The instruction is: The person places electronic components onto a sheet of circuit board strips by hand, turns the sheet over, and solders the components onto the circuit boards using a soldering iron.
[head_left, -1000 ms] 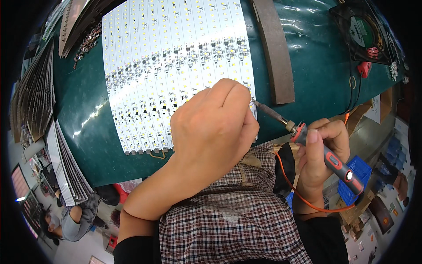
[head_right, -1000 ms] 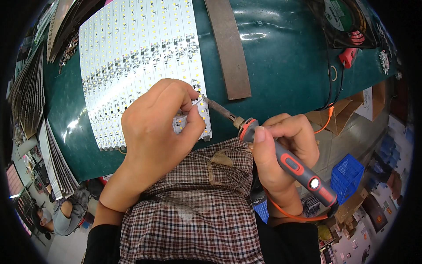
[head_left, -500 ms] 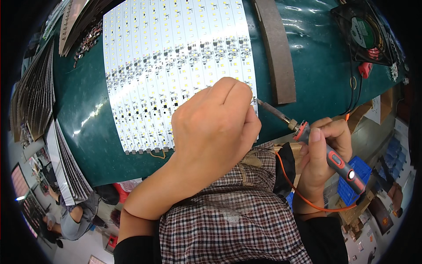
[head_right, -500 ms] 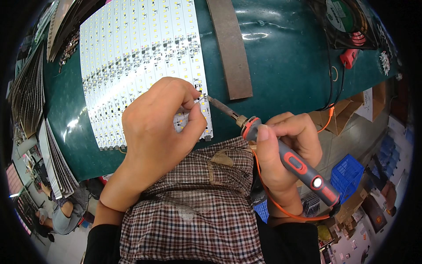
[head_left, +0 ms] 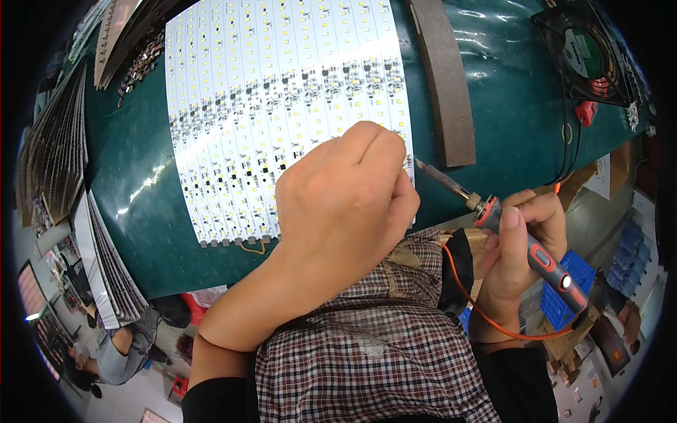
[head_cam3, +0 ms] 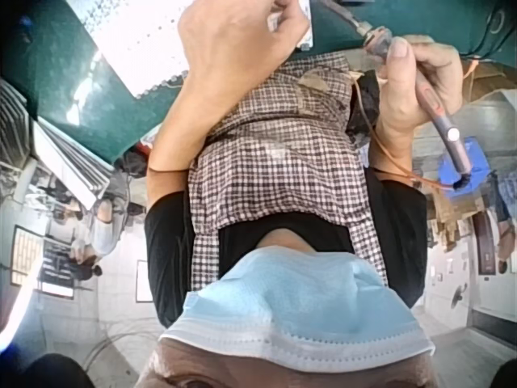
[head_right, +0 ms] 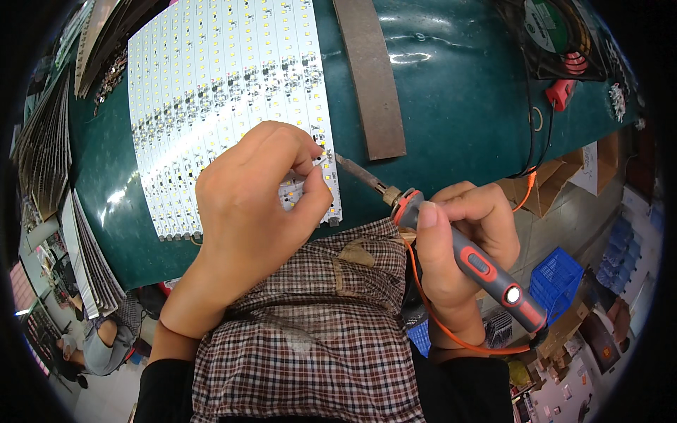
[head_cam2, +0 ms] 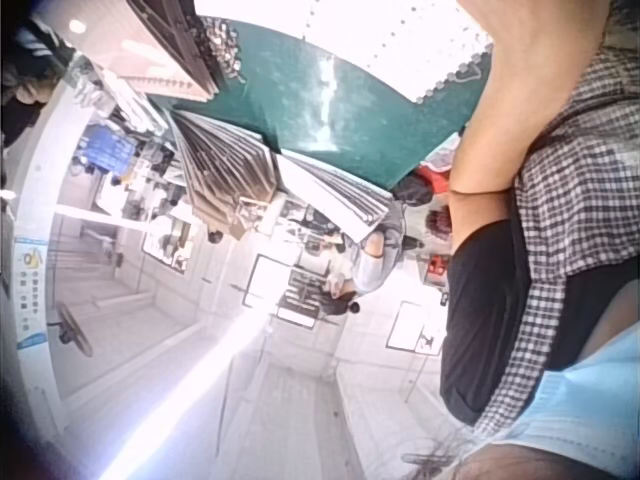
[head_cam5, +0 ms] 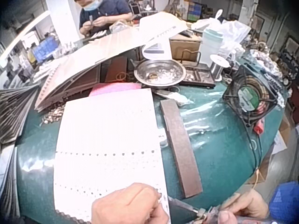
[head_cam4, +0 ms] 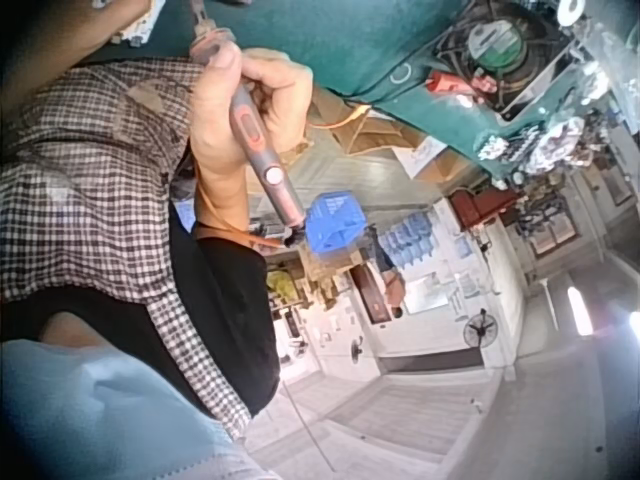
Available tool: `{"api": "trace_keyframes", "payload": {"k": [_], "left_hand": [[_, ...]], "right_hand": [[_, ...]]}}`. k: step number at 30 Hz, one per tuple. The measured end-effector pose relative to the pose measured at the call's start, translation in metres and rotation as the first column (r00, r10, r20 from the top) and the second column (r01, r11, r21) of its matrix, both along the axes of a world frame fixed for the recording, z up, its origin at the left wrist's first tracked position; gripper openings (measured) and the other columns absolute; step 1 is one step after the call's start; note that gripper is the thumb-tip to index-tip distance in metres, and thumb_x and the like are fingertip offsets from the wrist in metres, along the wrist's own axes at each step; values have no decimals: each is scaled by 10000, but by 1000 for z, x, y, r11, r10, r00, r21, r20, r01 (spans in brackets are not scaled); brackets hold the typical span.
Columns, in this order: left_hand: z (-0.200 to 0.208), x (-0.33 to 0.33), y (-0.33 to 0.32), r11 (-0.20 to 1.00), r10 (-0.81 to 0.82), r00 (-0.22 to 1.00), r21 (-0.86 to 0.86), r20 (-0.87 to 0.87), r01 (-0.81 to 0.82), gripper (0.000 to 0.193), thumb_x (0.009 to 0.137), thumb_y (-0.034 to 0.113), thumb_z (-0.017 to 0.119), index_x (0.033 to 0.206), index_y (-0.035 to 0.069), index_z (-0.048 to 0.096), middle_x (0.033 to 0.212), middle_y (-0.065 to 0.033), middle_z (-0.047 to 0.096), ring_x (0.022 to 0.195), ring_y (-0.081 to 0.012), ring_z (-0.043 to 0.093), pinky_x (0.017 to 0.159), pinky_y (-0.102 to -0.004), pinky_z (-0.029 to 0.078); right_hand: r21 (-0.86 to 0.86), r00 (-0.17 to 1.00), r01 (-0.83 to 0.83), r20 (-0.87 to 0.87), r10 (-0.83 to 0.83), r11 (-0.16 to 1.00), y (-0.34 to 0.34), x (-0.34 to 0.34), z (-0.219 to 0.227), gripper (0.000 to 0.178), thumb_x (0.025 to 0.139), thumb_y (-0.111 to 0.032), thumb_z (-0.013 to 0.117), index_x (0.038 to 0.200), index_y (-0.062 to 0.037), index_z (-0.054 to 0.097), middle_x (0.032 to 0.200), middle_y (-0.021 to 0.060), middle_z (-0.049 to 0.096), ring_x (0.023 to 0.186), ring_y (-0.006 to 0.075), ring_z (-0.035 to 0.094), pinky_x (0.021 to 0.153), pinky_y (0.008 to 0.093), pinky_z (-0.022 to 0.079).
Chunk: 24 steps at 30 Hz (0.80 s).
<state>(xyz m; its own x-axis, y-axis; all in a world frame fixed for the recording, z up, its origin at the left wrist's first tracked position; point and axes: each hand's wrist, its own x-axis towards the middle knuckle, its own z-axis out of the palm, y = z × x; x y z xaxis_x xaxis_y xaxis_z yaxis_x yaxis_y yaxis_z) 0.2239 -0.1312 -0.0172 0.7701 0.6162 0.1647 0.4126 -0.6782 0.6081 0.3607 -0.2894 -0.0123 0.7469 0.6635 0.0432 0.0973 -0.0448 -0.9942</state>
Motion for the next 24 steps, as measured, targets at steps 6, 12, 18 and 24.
{"api": "trace_keyframes", "payload": {"k": [6, 12, 18, 24], "left_hand": [[0, 1, 0, 1000, 1, 1000, 1, 27, -1, 170, 710, -36, 712, 820, 53, 617, 771, -47, 640, 642, -199, 661, 559, -301, 509], [-1, 2, -1, 1000, 3, 999, -2, 32, -3, 168, 713, -34, 713, 806, 57, 608, 801, -49, 658, 657, -196, 671, 561, -292, 510], [8, -10, 2, 999, 35, 999, -30, 12, -35, 176, 720, -19, 725, 785, 76, 592, 871, -38, 700, 621, -173, 623, 513, -283, 463], [8, -13, 3, 997, 63, 998, -47, -21, -64, 186, 725, -18, 730, 759, 76, 574, 886, -29, 708, 551, -151, 540, 459, -275, 386]], "right_hand": [[-35, 1000, -27, -2, 27, 999, 0, -2, 1, 171, 877, 1, 697, 879, -20, 527, 757, 88, 606, 646, 96, 536, 602, 232, 431], [-43, 1000, -24, -3, 24, 999, 1, -1, 1, 176, 880, -3, 694, 870, -24, 520, 753, 85, 605, 649, 89, 531, 601, 229, 422], [4, 998, 22, -51, -22, 1000, -2, 0, 5, 172, 894, -17, 680, 884, -27, 508, 760, 83, 605, 645, 81, 514, 604, 220, 412], [1, 992, -127, -1, 127, 992, 2, -7, 2, 191, 885, 15, 700, 922, -26, 518, 788, 83, 605, 664, 84, 516, 593, 221, 405]]}}
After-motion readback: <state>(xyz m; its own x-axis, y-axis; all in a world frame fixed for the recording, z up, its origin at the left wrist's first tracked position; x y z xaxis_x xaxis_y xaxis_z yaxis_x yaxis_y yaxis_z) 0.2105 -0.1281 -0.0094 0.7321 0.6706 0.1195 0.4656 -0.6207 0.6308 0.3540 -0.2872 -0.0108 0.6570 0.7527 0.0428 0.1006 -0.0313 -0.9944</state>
